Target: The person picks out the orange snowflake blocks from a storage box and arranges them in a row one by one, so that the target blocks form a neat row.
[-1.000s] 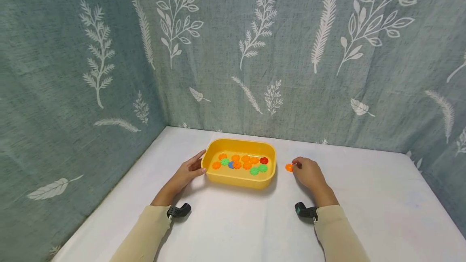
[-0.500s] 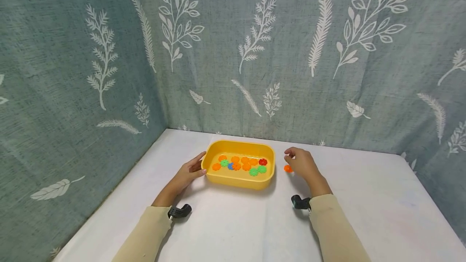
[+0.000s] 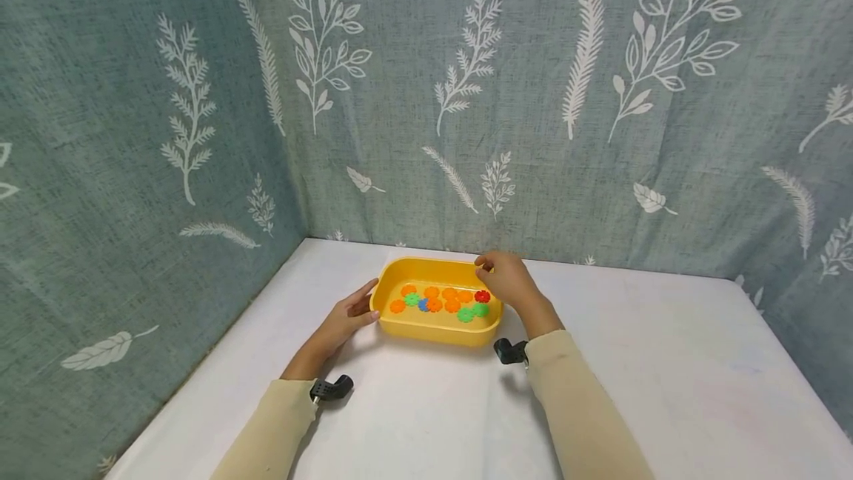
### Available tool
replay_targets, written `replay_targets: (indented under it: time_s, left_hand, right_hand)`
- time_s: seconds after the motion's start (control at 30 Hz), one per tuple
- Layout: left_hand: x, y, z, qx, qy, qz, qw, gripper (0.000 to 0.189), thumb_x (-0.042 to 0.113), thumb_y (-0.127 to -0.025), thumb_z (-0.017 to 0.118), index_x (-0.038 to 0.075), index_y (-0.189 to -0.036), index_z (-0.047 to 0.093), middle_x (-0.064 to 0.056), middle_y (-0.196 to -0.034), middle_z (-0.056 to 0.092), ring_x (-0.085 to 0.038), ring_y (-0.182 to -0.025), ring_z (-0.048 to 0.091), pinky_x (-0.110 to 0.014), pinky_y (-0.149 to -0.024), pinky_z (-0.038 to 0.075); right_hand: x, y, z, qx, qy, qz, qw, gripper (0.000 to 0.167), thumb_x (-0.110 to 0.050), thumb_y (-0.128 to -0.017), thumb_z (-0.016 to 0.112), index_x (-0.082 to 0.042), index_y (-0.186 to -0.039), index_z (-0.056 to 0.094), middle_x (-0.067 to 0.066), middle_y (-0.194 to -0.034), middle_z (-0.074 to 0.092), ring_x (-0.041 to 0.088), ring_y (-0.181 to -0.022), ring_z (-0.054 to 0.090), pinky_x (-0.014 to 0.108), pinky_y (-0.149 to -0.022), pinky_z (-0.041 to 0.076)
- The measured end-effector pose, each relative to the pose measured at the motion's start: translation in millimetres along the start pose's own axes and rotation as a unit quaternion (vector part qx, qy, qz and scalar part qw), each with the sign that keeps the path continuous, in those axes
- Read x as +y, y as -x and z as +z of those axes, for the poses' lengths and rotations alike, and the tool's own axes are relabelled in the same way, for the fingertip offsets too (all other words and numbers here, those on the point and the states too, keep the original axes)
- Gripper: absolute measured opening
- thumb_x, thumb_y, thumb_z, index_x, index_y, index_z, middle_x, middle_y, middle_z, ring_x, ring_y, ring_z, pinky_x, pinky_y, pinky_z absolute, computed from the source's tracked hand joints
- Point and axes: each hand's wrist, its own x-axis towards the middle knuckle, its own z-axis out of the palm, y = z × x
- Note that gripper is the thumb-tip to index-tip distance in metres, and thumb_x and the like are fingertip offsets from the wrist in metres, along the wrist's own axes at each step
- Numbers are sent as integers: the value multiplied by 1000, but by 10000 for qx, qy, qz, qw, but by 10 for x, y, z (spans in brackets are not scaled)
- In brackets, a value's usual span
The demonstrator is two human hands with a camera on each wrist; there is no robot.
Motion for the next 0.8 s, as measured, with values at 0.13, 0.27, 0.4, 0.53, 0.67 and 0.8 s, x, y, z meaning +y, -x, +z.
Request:
replay_targets:
  time_s: [0.13, 0.27, 0.4, 0.53, 0.67, 0.8]
  left_hand:
    - [-16, -2, 6, -13, -76, 55, 10000, 78, 35, -85, 74, 29, -152, 35, -12, -145, 47, -29, -131, 46, -57, -107, 32]
    - [-26, -4, 15, 10, -111, 63, 9999, 76, 34, -86, 73, 30, -152, 36, -11, -145, 48, -28, -131, 47, -56, -106, 33]
    - [-51, -11, 16, 46, -80, 48, 9999, 75, 33, -86, 73, 31, -151, 36, -10, -145, 48, -28, -131, 47, -58, -108, 30]
    - [-62, -9, 12, 61, -80, 41, 9999, 77, 35, -84, 75, 32, -151, 36, -9, -145, 48, -26, -131, 47, -58, -109, 28]
    - [-38, -1, 6, 77, -63, 41, 9999, 77, 35, -84, 75, 31, -151, 37, -9, -145, 48, -27, -130, 48, -59, -109, 26]
    - [-31, -5, -7, 55, -39, 68, 10000, 78, 34, -84, 75, 29, -151, 37, -11, -145, 48, -28, -130, 48, -60, -109, 26]
  right_hand:
    - [-47, -25, 113, -146, -138, -42, 9998, 30, -17, -97, 60, -5, -124, 64, 11, -110, 63, 26, -92, 60, 41, -80, 54]
    - [-42, -59, 217, -287, -170, -101, 9994, 28, -16, -97, 60, -4, -122, 65, 10, -108, 64, 19, -80, 61, 38, -80, 54]
    - [-36, -89, 304, -402, -190, -342, 9984, 26, -14, -96, 60, -3, -120, 66, 9, -105, 65, 17, -76, 61, 37, -76, 54]
    - [-46, -114, 373, -485, -218, -617, 9967, 25, -13, -96, 61, -3, -118, 67, 7, -103, 66, 21, -87, 62, 39, -78, 54]
    - [-80, -144, 419, -605, 151, -822, 9947, 23, -12, -94, 63, -4, -115, 68, 6, -100, 66, 24, -92, 62, 41, -80, 53]
    - [-117, -175, 462, -709, 856, -891, 9898, 23, -12, -90, 68, -5, -111, 70, 5, -98, 69, 24, -90, 64, 41, -81, 53]
